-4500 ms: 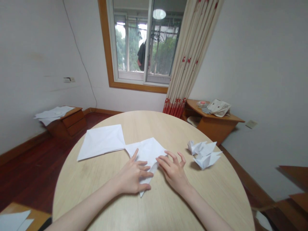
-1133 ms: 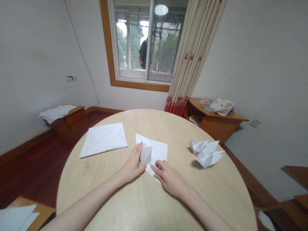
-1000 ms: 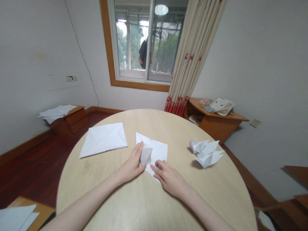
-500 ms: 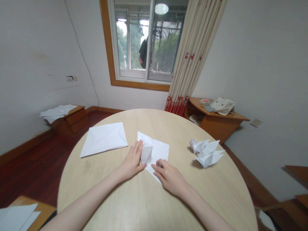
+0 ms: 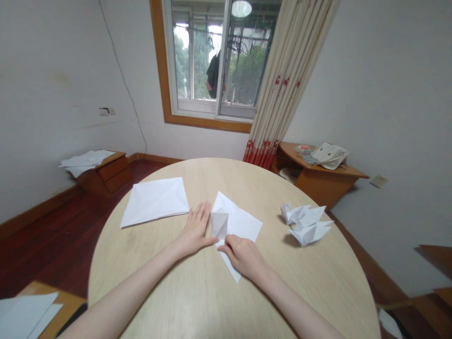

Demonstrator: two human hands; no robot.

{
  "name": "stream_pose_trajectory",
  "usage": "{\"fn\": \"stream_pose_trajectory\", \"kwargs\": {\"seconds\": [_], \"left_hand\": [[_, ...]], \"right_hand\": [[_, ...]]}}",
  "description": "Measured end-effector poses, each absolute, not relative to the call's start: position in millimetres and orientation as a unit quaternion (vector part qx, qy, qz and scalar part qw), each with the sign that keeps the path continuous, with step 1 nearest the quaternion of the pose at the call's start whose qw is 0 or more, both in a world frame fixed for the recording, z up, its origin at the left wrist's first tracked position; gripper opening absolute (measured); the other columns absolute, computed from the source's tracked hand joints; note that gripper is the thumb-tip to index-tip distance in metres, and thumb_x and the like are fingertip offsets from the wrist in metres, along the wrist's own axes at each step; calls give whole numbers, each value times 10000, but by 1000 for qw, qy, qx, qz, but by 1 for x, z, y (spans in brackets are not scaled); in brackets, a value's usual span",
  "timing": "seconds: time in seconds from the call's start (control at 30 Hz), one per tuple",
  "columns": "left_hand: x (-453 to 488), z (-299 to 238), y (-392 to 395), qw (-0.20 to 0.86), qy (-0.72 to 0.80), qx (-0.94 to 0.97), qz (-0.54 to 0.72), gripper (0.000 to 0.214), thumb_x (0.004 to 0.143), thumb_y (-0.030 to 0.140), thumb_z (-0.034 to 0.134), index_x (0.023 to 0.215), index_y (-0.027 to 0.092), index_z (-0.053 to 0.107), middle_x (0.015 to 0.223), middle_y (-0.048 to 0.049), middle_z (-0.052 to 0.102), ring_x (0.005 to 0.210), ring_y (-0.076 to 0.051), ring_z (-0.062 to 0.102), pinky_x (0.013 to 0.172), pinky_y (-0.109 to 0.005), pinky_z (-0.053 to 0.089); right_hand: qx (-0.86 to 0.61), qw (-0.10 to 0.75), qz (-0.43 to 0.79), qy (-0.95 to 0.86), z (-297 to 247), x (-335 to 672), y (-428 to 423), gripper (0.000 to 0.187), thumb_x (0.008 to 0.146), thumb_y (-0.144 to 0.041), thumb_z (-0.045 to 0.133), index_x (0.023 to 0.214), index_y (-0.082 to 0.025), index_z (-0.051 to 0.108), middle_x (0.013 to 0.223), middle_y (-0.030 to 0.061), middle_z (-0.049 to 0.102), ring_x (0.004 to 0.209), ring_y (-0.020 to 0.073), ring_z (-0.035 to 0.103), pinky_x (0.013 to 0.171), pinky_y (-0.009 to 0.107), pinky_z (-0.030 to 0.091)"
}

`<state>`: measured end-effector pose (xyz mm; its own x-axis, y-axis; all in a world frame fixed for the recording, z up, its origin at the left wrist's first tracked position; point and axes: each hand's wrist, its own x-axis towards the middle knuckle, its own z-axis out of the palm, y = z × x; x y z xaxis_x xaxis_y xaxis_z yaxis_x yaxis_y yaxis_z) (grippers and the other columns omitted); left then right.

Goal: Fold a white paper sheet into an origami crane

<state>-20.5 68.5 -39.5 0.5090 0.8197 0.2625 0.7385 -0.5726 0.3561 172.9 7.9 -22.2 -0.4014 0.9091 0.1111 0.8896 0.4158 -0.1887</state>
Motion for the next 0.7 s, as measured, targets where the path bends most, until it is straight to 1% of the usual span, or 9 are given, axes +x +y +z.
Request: {"fn": "stream_pose_trajectory", "kwargs": {"seconds": [0.27,0.57,0.7], "left_hand": [[-20,-41,71,105,456,861,201,1017,784,541,635,1501,158,24,1556,-201,109,1434,-353,34,1119,-596,91],[-21,-42,71,94,439,867,215,999,804,578,604,1503,188,5,1557,-200,107,1436,-344,27,1129,-569,85],[-21,-41,71,96,443,866,212,1009,796,567,618,1500,179,9,1556,-204,105,1437,-340,20,1130,-569,79]], "right_hand": [[-522,56,23,-851,-23,172,14,237,982,-330,444,897,-170,596,875,68,720,784,204,677,577,267,297],[-478,39,47,-877,-13,178,14,255,976,-321,451,853,-179,623,855,53,722,792,188,673,584,257,293],[-466,36,63,-882,-7,180,10,247,970,-302,454,842,-183,630,851,49,720,782,183,666,586,253,291]]}}
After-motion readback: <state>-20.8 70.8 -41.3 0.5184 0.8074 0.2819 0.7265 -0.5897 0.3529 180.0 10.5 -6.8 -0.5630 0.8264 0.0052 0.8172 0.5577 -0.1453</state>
